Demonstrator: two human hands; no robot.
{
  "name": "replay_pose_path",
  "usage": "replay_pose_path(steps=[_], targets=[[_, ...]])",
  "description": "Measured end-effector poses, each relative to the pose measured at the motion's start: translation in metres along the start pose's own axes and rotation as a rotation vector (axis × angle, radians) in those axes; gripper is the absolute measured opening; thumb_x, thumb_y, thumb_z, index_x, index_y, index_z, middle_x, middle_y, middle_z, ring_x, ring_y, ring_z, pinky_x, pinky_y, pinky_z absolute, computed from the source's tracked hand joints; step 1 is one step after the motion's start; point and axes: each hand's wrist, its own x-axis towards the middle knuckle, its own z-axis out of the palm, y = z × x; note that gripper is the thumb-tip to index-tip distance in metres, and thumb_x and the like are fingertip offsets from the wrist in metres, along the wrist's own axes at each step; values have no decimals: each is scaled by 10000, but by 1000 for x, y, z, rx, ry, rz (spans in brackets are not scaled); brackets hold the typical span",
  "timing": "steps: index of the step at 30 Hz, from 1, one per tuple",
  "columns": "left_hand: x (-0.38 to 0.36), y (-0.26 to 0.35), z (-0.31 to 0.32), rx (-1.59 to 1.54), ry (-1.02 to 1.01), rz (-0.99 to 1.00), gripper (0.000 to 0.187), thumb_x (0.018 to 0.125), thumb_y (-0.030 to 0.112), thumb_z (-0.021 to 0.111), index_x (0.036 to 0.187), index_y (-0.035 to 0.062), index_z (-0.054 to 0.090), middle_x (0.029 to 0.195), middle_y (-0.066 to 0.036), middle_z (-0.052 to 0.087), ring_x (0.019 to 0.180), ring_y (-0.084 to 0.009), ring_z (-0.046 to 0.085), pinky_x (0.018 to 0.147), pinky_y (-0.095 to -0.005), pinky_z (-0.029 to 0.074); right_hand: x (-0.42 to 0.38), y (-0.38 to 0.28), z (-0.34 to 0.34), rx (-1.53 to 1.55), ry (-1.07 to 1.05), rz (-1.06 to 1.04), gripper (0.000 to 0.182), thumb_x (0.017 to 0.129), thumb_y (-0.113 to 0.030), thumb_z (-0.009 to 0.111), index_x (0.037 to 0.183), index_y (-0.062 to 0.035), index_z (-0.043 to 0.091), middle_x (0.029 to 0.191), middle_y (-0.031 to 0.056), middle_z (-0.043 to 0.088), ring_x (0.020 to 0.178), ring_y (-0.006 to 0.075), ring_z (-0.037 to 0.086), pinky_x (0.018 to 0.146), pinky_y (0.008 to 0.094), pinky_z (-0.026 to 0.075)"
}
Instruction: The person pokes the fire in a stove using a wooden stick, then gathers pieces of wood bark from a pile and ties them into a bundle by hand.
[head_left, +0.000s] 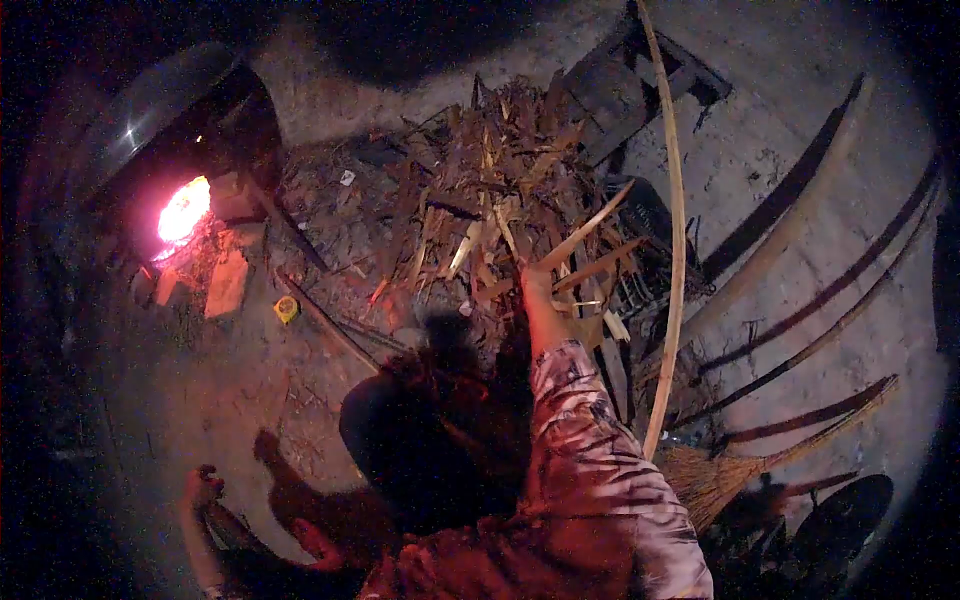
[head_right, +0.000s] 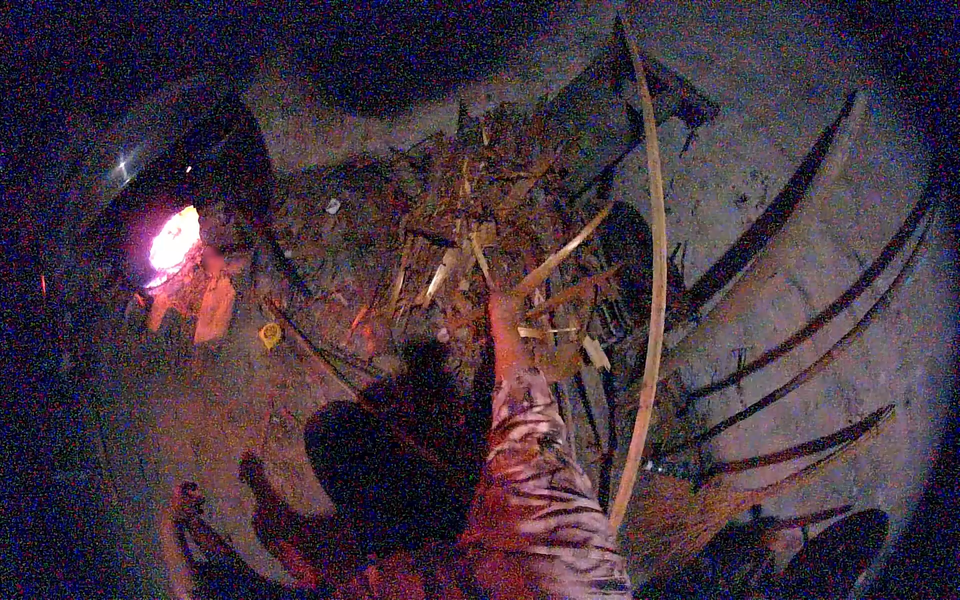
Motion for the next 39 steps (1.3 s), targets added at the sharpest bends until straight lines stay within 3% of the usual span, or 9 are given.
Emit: replay_pose_path(steps=[7, 13, 15, 17, 22, 26, 32, 35, 39], targets=[[-10, 9, 11, 20, 8, 39, 392, 678, 42, 593, 1042, 19, 451, 715, -113, 543, 561, -171, 525, 488, -295, 442, 8, 15, -65, -116, 255, 21, 151, 764, -109, 465, 874, -7, 477, 688, 92, 493, 651, 188, 497, 566, 323, 402], [-32, 44, 22, 61, 82, 76, 397, 676, 47, 592, 1045, 16, 449, 700, -108, 541, 547, -167, 522, 482, -294, 440, -21, 55, -98, -190, 103, 37, 166, 755, -108, 471, 883, -3, 477, 712, 100, 496, 676, 198, 494, 588, 330, 399], [-44, 54, 30, 132, 156, 179, 398, 676, 49, 592, 1045, 15, 448, 695, -107, 541, 542, -166, 521, 480, -293, 439, -15, 50, -92, -198, 38, 22, 171, 752, -108, 473, 886, -2, 477, 721, 102, 497, 685, 202, 493, 596, 333, 398], [-60, 67, 36, 591, 438, 499, 395, 677, 59, 592, 1043, 11, 450, 696, -109, 544, 540, -165, 524, 482, -295, 440, -2, 34, -81, -208, -19, 3, 177, 748, -108, 475, 889, 0, 477, 729, 105, 498, 693, 205, 492, 603, 336, 397], [-18, 39, 6, 121, -24, 38, 392, 676, 86, 604, 1031, 5, 460, 679, -101, 544, 551, -159, 534, 494, -295, 446, 21, -6, -39, -222, -134, -58, 191, 741, -107, 481, 896, 3, 476, 749, 111, 500, 714, 214, 490, 621, 342, 394], [-41, 59, 18, 181, 54, 59, 409, 668, 109, 613, 1040, 21, 467, 686, -101, 559, 588, -170, 546, 533, -299, 451, 6, -2, -15, -210, -218, -107, 202, 734, -107, 485, 902, 6, 476, 765, 116, 501, 731, 221, 488, 636, 347, 392], [-6, -3, 23, 283, 185, 88, 454, 646, 160, 633, 1060, 56, 480, 712, -106, 593, 690, -203, 573, 631, -312, 458, -22, 7, -48, -169, -460, -115, 219, 725, -106, 491, 910, 10, 475, 790, 124, 504, 755, 232, 485, 658, 355, 389], [-34, -16, 21, -270, 152, 154, 460, 646, 200, 623, 1065, 66, 487, 901, -124, 583, 817, -233, 565, 701, -322, 448, -24, -12, -63, -200, -486, -126, 228, 720, -106, 494, 914, 12, 475, 802, 128, 505, 768, 237, 484, 668, 359, 388], [-84, 62, -3, -204, 99, 0, 455, 676, 247, 593, 1079, 68, 484, 1060, -142, 520, 976, -255, 500, 823, -334, 398, -27, -46, -95, -284, -434, -153, 240, 714, -105, 499, 920, 14, 474, 818, 133, 507, 785, 244, 482, 683, 364, 386]])
